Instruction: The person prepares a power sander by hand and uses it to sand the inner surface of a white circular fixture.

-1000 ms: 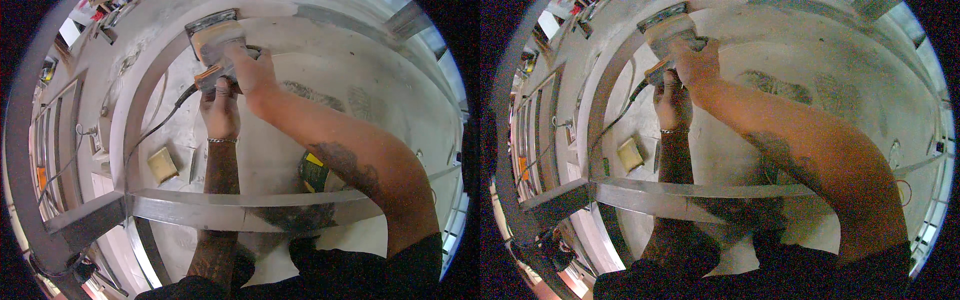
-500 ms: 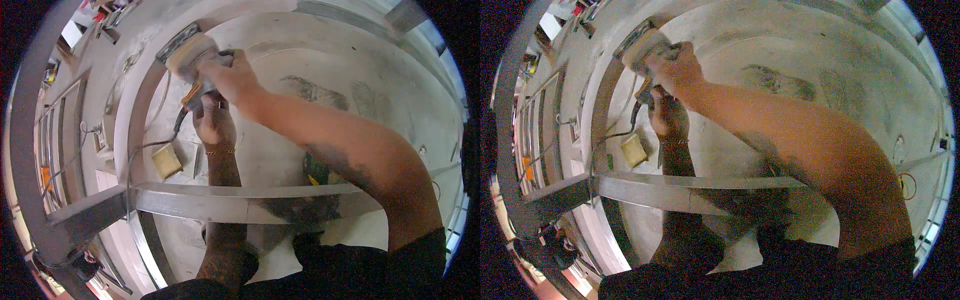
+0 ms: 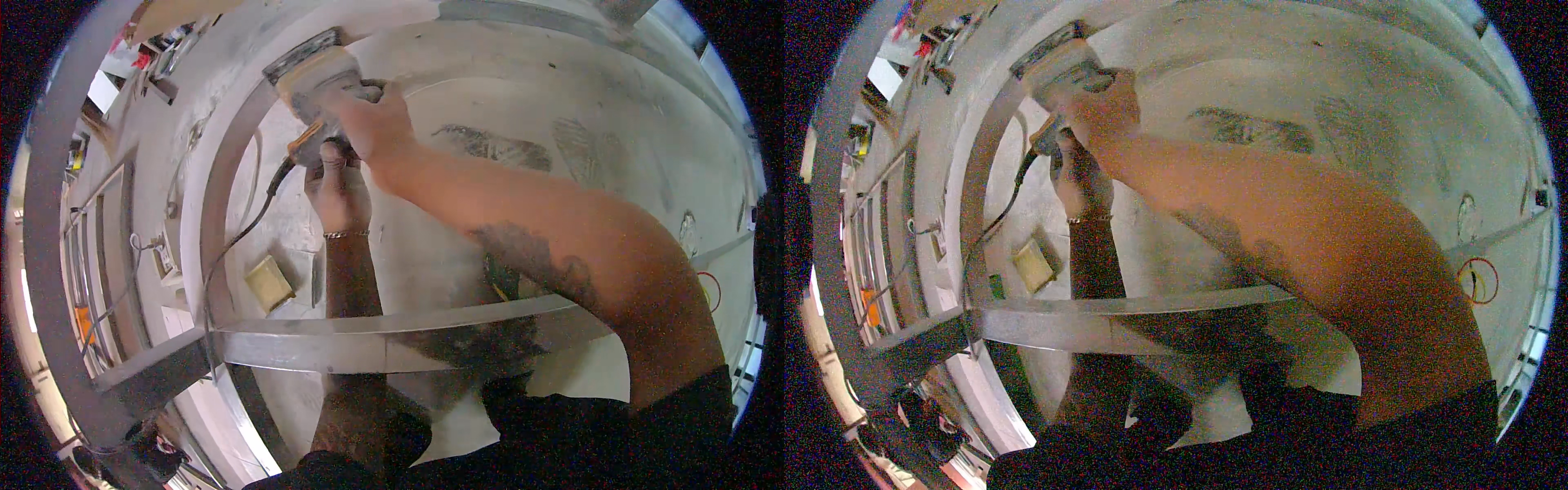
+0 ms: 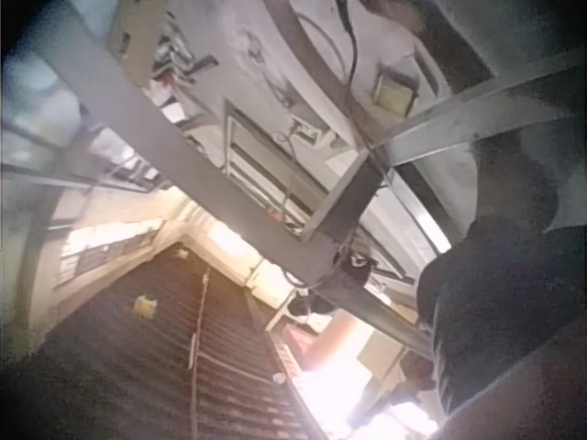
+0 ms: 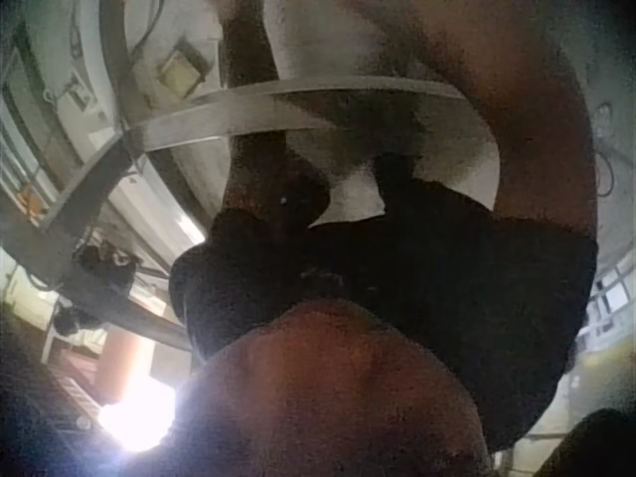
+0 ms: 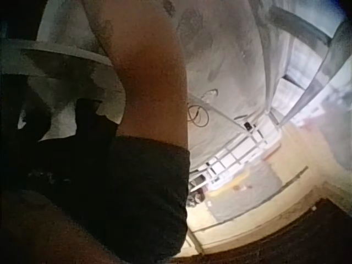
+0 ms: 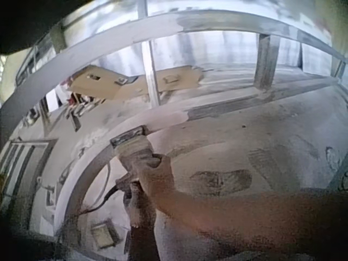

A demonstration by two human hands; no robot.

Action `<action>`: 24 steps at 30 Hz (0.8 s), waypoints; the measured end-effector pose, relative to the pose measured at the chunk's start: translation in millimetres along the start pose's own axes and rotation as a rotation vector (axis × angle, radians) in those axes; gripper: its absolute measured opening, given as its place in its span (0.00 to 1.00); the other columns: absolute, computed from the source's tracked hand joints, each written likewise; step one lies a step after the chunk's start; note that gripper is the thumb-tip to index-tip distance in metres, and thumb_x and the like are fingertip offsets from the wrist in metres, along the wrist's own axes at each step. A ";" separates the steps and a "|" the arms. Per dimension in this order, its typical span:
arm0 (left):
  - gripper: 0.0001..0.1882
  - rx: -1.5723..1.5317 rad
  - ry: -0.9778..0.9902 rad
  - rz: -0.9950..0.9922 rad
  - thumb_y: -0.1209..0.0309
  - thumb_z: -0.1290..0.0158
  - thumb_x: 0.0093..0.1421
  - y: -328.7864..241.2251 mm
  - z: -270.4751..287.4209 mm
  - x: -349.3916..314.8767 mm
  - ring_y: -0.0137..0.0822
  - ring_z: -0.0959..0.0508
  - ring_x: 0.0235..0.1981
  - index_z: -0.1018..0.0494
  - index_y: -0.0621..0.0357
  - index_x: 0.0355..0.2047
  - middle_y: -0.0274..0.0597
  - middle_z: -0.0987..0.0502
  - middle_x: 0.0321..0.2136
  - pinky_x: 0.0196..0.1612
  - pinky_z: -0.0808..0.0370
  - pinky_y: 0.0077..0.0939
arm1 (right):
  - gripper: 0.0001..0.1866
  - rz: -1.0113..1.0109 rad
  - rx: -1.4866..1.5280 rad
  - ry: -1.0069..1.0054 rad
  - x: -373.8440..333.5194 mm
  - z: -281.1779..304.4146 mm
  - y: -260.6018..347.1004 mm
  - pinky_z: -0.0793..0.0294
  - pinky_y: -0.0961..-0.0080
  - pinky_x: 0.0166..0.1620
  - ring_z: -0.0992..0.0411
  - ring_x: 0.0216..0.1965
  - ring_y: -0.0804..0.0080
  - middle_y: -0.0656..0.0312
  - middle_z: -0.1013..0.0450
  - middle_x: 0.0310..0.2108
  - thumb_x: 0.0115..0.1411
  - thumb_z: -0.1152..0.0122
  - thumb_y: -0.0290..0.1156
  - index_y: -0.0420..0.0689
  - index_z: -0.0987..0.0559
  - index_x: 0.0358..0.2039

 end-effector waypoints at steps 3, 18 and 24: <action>0.22 0.097 0.050 0.019 0.60 0.48 0.66 2.0 3.4 11.0 0.37 0.25 0.46 0.34 0.64 0.52 0.43 0.25 0.46 0.51 0.29 0.35 | 0.35 -0.099 0.196 -0.077 -20.2 4.2 17.9 0.27 0.68 0.46 0.30 0.45 0.63 0.53 0.32 0.45 0.46 0.30 0.41 0.38 0.37 0.48; 0.23 0.050 0.002 -0.005 0.60 0.50 0.66 -5.0 1.4 3.2 0.39 0.26 0.48 0.36 0.65 0.53 0.45 0.26 0.48 0.53 0.29 0.37 | 0.37 0.019 -0.057 -0.027 -10.1 -7.9 11.7 0.27 0.68 0.47 0.30 0.45 0.65 0.51 0.32 0.46 0.49 0.33 0.41 0.35 0.40 0.52; 0.18 -0.037 -0.067 -0.031 0.62 0.49 0.66 -13.2 18.5 -6.3 0.33 0.26 0.43 0.32 0.64 0.47 0.39 0.25 0.42 0.48 0.29 0.31 | 0.34 0.202 -0.155 0.095 -1.5 -25.8 -8.1 0.30 0.71 0.51 0.31 0.48 0.65 0.55 0.31 0.45 0.51 0.33 0.43 0.38 0.37 0.52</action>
Point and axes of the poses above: each hand's wrist, its own x-axis towards the middle knuckle, its own z-axis out of the back of the hand, y = z × x, the point moved 3 cm from there along x, towards the middle knuckle
